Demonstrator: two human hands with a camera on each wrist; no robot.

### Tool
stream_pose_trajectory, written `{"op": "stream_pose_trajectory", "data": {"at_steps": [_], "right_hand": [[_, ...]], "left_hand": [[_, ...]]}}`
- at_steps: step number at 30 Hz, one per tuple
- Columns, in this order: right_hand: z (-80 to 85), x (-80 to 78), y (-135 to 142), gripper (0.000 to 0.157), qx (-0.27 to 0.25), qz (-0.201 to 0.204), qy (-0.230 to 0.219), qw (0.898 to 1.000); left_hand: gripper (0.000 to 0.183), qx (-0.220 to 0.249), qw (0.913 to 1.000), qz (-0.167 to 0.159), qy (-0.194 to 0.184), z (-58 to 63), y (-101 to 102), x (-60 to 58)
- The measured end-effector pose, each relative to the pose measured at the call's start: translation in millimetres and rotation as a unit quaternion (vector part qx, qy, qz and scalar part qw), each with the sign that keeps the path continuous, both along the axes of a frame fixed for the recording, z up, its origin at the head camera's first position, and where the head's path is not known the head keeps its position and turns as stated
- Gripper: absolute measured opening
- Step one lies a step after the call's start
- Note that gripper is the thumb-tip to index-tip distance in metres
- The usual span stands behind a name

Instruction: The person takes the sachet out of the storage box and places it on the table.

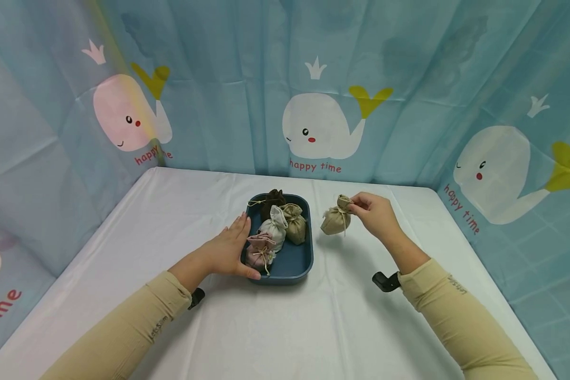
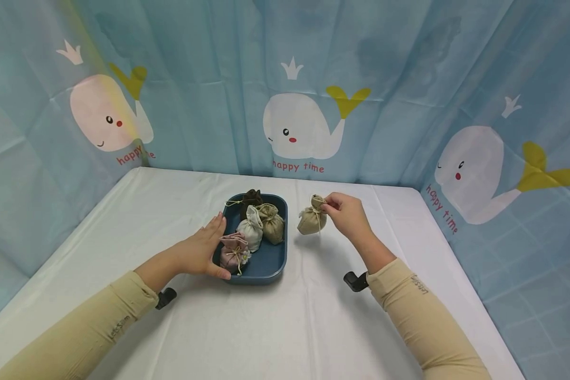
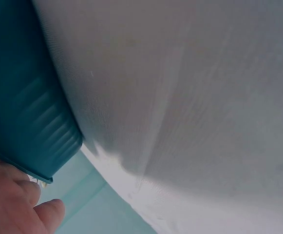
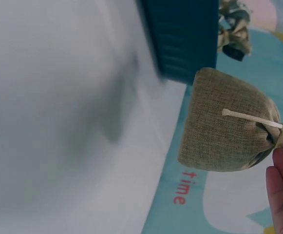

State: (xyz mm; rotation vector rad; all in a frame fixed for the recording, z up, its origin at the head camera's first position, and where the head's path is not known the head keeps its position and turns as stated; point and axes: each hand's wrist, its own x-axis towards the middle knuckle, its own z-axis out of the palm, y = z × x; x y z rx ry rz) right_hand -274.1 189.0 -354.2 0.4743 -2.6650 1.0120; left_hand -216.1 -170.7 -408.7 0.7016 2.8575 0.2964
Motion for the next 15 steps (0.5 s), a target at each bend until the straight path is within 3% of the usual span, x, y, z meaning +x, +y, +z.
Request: {"op": "stream_pose_trajectory", "data": {"at_steps": [15], "right_hand": [[-25.2, -15.3, 18.5, 0.013, 0.006, -0.065, -0.029, 0.997]], "left_hand": [[0.138, -0.003, 1.0, -0.002, 0.0, 4.1, 1.2, 1.8]]}}
